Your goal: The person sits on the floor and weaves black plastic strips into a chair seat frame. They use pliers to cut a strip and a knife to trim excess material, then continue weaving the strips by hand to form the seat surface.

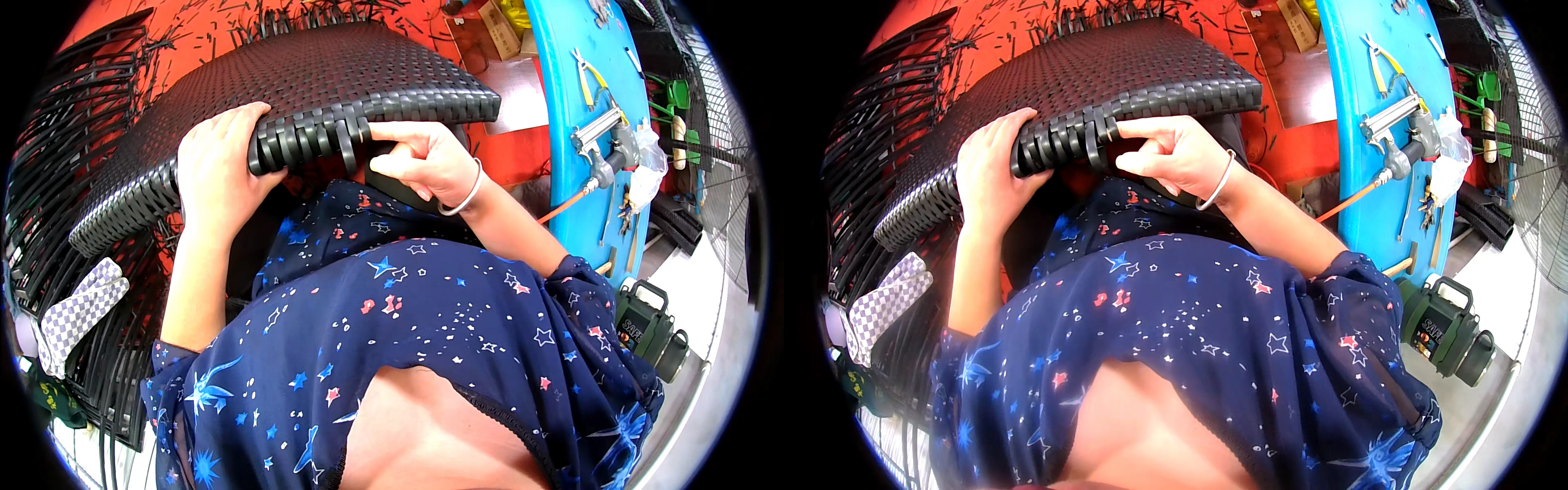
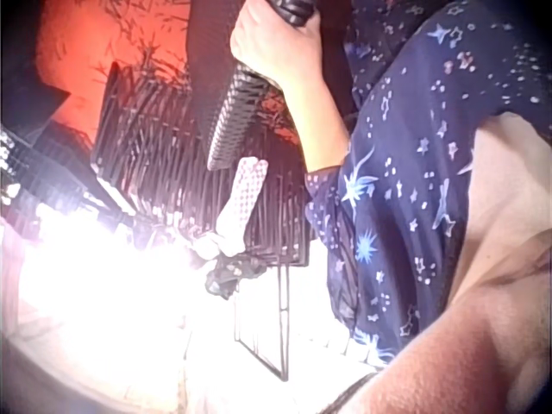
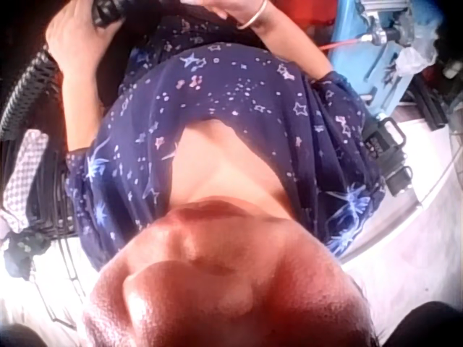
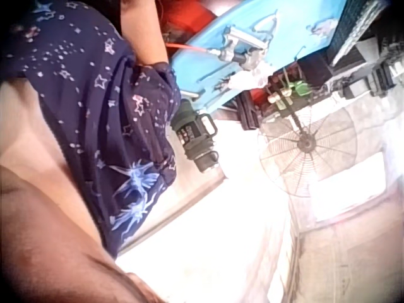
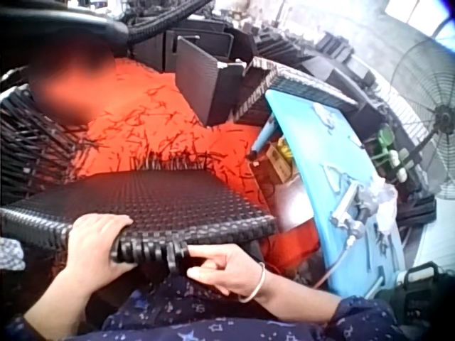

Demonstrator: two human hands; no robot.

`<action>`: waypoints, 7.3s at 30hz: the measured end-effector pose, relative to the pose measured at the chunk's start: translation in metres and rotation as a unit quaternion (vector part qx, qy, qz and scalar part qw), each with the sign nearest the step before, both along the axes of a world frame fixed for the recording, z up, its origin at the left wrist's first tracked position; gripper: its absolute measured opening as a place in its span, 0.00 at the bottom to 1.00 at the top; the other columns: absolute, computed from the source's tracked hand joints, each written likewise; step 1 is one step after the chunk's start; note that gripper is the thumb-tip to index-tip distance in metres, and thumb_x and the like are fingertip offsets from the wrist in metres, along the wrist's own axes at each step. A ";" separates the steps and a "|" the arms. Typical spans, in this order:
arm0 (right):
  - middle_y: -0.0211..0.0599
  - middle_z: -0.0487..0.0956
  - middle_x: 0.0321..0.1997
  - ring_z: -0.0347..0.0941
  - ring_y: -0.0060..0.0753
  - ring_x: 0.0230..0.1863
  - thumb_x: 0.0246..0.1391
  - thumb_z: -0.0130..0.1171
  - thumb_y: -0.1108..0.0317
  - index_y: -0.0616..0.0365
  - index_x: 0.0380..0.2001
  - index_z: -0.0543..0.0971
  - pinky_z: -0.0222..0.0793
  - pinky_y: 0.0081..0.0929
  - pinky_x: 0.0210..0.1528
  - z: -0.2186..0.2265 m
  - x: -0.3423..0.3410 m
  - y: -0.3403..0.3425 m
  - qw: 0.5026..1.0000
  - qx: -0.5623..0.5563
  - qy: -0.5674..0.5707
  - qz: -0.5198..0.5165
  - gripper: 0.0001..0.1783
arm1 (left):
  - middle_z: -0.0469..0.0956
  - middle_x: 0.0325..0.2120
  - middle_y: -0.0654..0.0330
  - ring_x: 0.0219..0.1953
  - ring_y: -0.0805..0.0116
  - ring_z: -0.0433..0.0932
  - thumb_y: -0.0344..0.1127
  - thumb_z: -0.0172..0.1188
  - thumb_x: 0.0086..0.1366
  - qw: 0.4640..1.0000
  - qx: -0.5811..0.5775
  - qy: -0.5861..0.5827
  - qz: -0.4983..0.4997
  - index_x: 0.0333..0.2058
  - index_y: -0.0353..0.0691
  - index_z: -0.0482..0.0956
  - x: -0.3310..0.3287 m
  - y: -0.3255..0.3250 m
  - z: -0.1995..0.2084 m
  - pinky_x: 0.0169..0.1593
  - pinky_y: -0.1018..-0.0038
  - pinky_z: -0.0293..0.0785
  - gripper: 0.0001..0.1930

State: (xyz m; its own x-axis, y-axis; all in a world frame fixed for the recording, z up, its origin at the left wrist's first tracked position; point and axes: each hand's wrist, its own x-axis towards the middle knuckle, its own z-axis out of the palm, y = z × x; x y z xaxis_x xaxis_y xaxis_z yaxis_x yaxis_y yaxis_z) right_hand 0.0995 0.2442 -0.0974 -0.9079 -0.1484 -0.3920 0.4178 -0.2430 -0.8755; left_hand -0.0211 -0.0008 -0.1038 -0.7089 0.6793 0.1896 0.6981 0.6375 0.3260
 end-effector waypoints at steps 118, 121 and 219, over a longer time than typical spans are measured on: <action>0.27 0.72 0.16 0.61 0.10 0.16 0.55 0.64 0.69 0.74 0.60 0.68 0.57 0.15 0.19 0.016 0.010 -0.069 0.995 0.098 0.034 -0.005 0.32 | 0.79 0.45 0.61 0.50 0.57 0.76 0.29 0.73 0.38 0.997 0.053 0.022 -0.055 0.50 0.46 0.75 0.023 -0.013 0.007 0.55 0.62 0.69 0.34; 0.19 0.62 0.14 0.53 0.09 0.17 0.52 0.63 0.74 0.74 0.55 0.72 0.55 0.16 0.20 0.017 0.010 -0.067 0.981 0.162 0.106 0.022 0.27 | 0.80 0.44 0.61 0.48 0.57 0.77 0.30 0.73 0.36 0.995 0.065 0.038 -0.060 0.48 0.46 0.76 0.021 -0.013 0.006 0.54 0.61 0.70 0.34; 0.29 0.78 0.42 0.77 0.36 0.42 0.31 0.75 0.56 0.48 0.44 0.78 0.69 0.33 0.47 -0.001 -0.011 -0.031 0.630 0.699 0.338 0.017 0.31 | 0.59 0.07 0.70 0.07 0.81 0.49 0.47 0.43 0.73 0.697 0.271 -0.627 0.216 0.40 0.38 0.76 0.059 0.018 0.033 0.12 0.80 0.44 0.19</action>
